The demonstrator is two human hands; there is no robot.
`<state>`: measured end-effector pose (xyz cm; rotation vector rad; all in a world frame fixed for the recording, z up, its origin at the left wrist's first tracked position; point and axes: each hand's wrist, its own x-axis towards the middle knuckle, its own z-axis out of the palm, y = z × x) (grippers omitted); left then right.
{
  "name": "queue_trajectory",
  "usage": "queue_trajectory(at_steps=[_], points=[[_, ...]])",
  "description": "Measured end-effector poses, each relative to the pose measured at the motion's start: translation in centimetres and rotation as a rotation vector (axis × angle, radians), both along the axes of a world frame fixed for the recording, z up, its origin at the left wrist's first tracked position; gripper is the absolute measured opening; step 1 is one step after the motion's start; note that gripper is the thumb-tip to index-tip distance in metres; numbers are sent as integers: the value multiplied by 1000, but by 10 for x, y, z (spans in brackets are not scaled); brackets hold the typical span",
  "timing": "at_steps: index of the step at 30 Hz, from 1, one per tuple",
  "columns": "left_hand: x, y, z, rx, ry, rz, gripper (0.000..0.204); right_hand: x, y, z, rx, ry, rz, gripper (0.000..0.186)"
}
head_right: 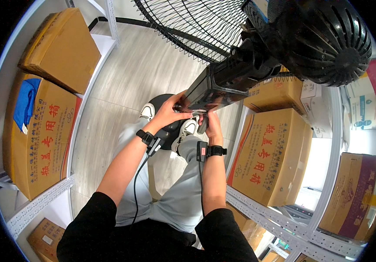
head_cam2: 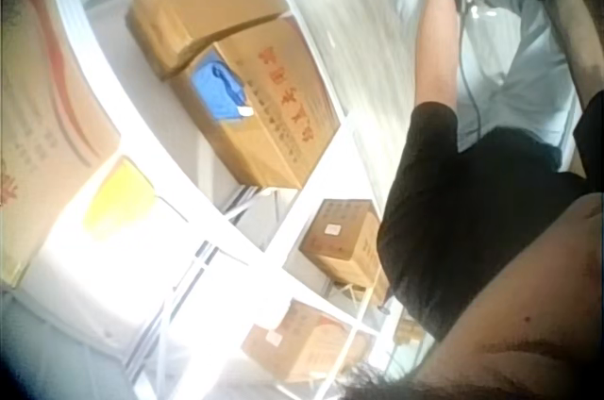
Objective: The person sits on the floor and uses a screwdriver to tighten screws on the base and control panel of a standing fan. They manipulate the fan's internal wiring and reassemble the plastic housing.
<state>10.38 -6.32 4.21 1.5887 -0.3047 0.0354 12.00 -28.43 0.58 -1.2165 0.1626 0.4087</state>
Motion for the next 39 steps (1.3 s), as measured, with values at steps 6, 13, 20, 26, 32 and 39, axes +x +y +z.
queue_trajectory(at_steps=[6, 13, 20, 26, 32, 39], points=[[-1, 1, 3, -87, 72, -53, 81, 1, 4, 1, -85, 97, 24, 55], [0, 2, 9, -126, 111, -68, 78, 4, 3, 2, -134, 83, -50, 47], [-1, 0, 6, -134, 91, -55, 77, -14, 8, 49, -67, -410, -501, 21], [-3, -1, 20, 12, -39, 14, 79, -11, 12, 151, -51, -701, -207, 76], [-3, -3, 58, 9, -284, 116, 78, -1, 7, 179, -180, -632, -139, 47], [0, -23, 138, -160, -391, 294, 78, 0, 9, 172, -99, -575, -150, 40]])
